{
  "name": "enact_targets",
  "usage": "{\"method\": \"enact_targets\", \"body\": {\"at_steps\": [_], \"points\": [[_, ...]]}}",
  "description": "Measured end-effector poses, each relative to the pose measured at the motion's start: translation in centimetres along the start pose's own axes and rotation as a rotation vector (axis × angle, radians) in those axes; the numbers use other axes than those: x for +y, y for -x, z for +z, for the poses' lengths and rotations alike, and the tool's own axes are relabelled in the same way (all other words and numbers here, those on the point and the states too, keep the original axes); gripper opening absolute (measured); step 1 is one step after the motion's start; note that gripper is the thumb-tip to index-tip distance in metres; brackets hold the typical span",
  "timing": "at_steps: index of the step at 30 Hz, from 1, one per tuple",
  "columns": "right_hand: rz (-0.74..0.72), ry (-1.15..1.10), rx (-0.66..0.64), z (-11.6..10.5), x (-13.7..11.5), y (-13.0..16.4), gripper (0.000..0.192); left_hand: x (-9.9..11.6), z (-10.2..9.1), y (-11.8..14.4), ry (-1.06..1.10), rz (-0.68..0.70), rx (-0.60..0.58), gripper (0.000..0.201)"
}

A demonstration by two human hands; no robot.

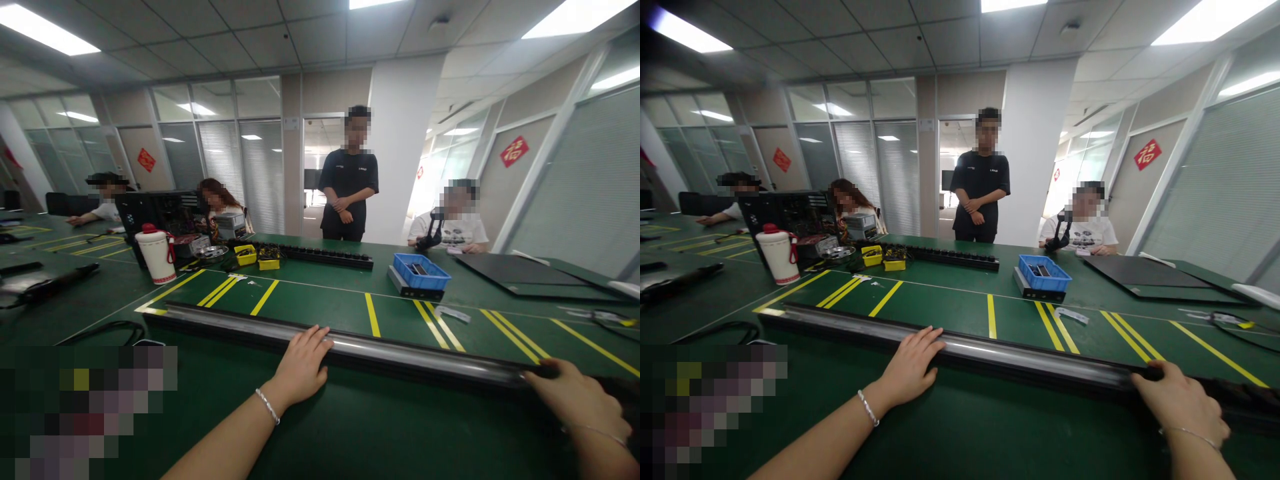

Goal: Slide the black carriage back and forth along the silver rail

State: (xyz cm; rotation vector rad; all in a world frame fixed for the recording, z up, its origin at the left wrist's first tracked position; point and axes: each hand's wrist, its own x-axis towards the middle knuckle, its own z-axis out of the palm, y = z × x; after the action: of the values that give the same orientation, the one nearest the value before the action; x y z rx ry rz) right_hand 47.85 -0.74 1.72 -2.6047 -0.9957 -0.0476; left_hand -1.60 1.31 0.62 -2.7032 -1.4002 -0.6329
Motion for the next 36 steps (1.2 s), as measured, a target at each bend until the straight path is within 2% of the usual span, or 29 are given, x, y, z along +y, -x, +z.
{"method": "enact_targets", "body": {"at_steps": [9, 19, 28, 36], "points": [[0.001, 0.009, -0.014, -0.4, -0.5, 0.8, 0.063, 0.0, -0.1, 0.0, 0.000, 0.004, -0.007, 0.047], [-0.069, 0.063, 0.041, 0.0, -0.5, 0.7, 0.055, 0.1, -0.1, 0.0, 0.008, 0.005, -0.006, 0.048], [-0.062, 0.101, 0.026, -0.7, -1.2, 1.7, 0.061, 0.1, -0.1, 0.0, 0.004, 0.006, -0.011, 0.048], [-0.116, 0.142, 0.029, -0.7, -1.4, 1.6, 0.058, 0.0, 0.0, 0.0, 0.005, 0.000, -0.013, 0.049]]}}
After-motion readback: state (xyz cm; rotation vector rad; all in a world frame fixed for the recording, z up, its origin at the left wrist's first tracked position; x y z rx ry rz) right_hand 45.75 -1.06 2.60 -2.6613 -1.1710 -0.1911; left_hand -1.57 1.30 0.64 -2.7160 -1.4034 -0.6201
